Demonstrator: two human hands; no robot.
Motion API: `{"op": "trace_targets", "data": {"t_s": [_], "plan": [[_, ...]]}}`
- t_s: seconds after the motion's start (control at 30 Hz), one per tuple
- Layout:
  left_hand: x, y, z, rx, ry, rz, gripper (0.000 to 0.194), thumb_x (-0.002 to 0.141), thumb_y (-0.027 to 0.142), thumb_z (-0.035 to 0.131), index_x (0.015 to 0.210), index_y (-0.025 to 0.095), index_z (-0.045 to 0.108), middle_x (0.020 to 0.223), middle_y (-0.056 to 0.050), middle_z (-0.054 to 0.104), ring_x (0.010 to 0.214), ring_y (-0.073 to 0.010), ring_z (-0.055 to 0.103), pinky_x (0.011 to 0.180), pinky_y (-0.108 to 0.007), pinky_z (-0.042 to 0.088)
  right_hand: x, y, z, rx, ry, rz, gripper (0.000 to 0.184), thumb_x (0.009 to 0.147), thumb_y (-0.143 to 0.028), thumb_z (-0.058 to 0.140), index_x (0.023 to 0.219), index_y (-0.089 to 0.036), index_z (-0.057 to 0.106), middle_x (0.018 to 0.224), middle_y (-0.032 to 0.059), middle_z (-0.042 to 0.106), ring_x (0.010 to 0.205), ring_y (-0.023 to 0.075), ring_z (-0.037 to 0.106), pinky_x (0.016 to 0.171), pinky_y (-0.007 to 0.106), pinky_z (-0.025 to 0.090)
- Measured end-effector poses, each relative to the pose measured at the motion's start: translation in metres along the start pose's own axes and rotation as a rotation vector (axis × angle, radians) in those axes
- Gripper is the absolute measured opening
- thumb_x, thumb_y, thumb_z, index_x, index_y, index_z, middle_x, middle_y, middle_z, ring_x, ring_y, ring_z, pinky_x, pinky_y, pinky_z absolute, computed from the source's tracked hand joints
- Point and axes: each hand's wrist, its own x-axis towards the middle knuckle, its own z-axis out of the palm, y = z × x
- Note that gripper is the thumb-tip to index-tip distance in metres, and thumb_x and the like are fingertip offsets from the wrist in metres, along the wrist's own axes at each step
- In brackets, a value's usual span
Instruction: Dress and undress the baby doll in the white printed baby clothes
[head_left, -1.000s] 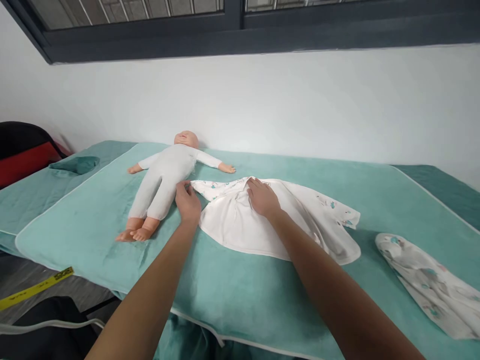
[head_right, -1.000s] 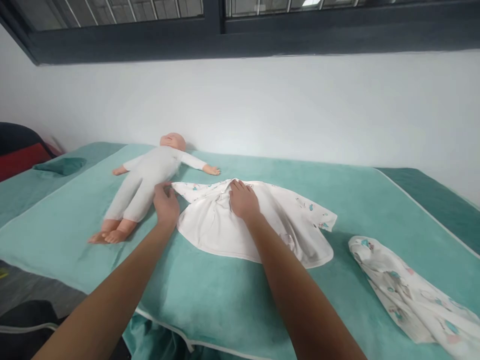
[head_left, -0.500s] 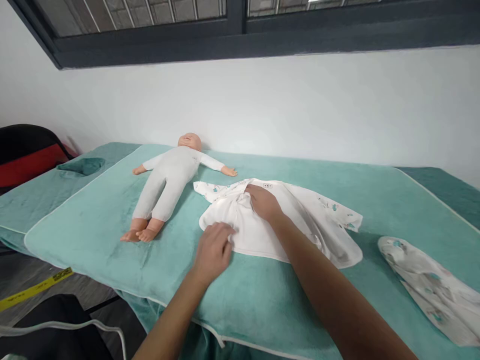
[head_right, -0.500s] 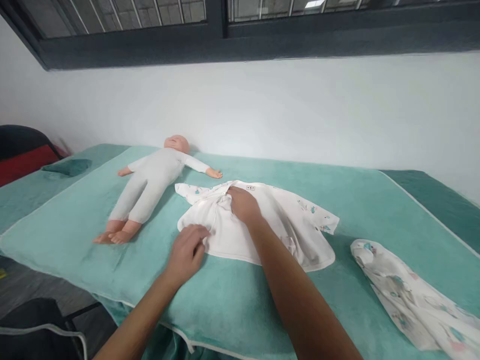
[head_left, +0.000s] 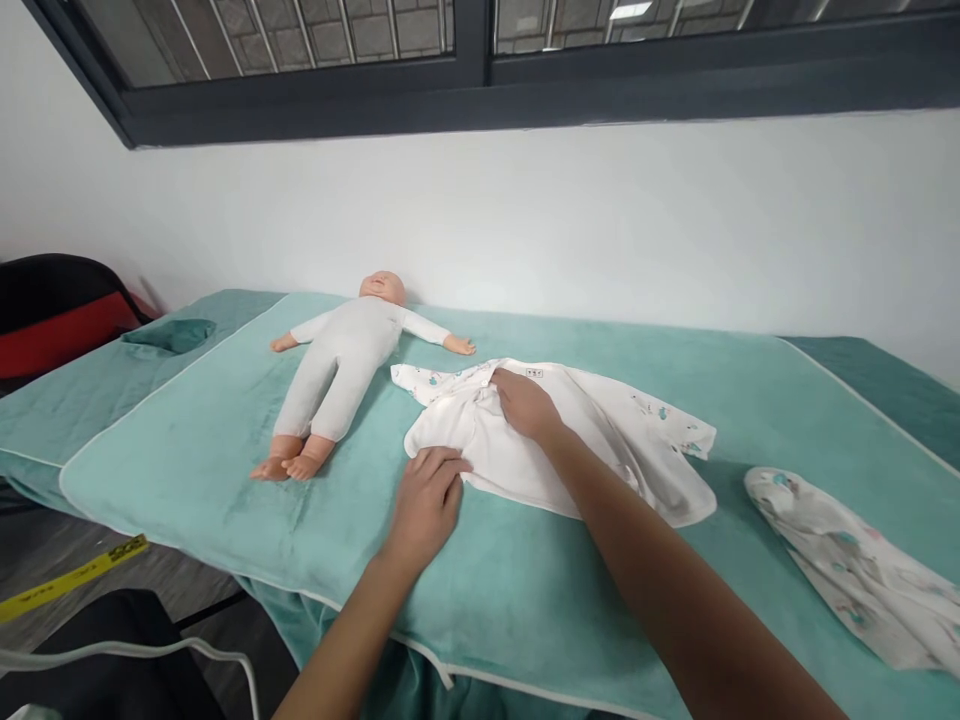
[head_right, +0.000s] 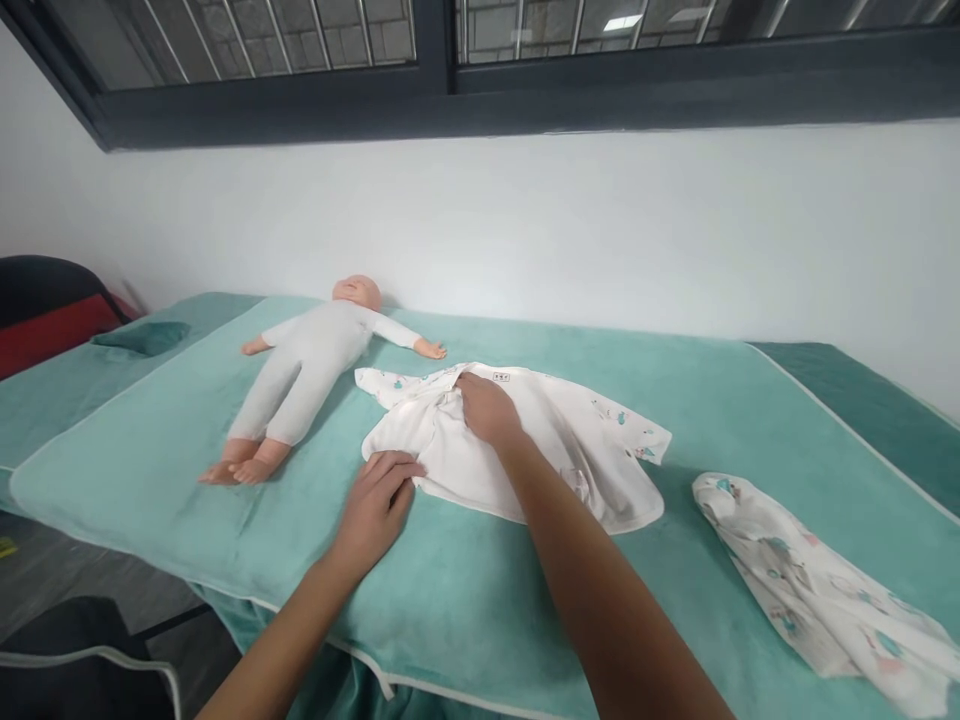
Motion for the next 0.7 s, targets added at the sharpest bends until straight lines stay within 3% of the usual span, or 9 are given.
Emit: {"op": "trace_targets", "data": {"t_s": [0.27, 0.37, 0.53, 0.7], "plan": [[0.001, 0.006, -0.005, 0.091, 0.022, -0.059, 0.014, 0.078, 0.007, 0.045, 0.077, 0.018, 0.053, 0.093, -0.007, 0.059, 0.091, -0.0226, 0.051, 0.080, -0.039, 0.043, 0.005, 0.001, 0.002, -0.078, -0.035, 0.085, 0.035, 0.098, -0.019, 0.031, 0.120, -0.019, 0.058, 0.119, 0.0087, 0.066, 0.107, 0.0220, 0.060, 0.090, 0.033, 0.044], [0.000, 0.006, -0.005, 0.090, 0.057, -0.052, 0.015, 0.078, 0.006, 0.044, 0.077, 0.018, 0.052, 0.098, -0.008, 0.059, 0.095, -0.0232, 0.052, 0.082, -0.040, 0.043, 0.005, -0.002, 0.003, -0.096, -0.037, 0.078, 0.034, 0.100, -0.024, 0.032, 0.121, -0.018, 0.057, 0.124, 0.0105, 0.064, 0.114, 0.0214, 0.057, 0.097, 0.034, 0.040], [-0.003, 0.004, -0.004, 0.075, 0.124, -0.027, 0.017, 0.080, 0.005, 0.042, 0.076, 0.018, 0.051, 0.102, -0.008, 0.059, 0.097, -0.0230, 0.054, 0.082, -0.039, 0.044, -0.002, -0.010, 0.008, -0.135, -0.046, 0.035, 0.040, 0.099, -0.033, 0.036, 0.130, -0.013, 0.052, 0.143, 0.0148, 0.050, 0.136, 0.0242, 0.040, 0.111, 0.043, 0.029], [-0.004, -0.001, -0.003, 0.065, 0.226, -0.008, 0.021, 0.084, 0.003, 0.042, 0.082, 0.019, 0.055, 0.102, -0.007, 0.059, 0.097, -0.0201, 0.056, 0.084, -0.037, 0.047, -0.016, -0.021, 0.012, -0.189, -0.052, 0.007, 0.043, 0.100, -0.034, 0.033, 0.131, -0.009, 0.051, 0.147, 0.0176, 0.044, 0.140, 0.0250, 0.034, 0.112, 0.044, 0.028]]}}
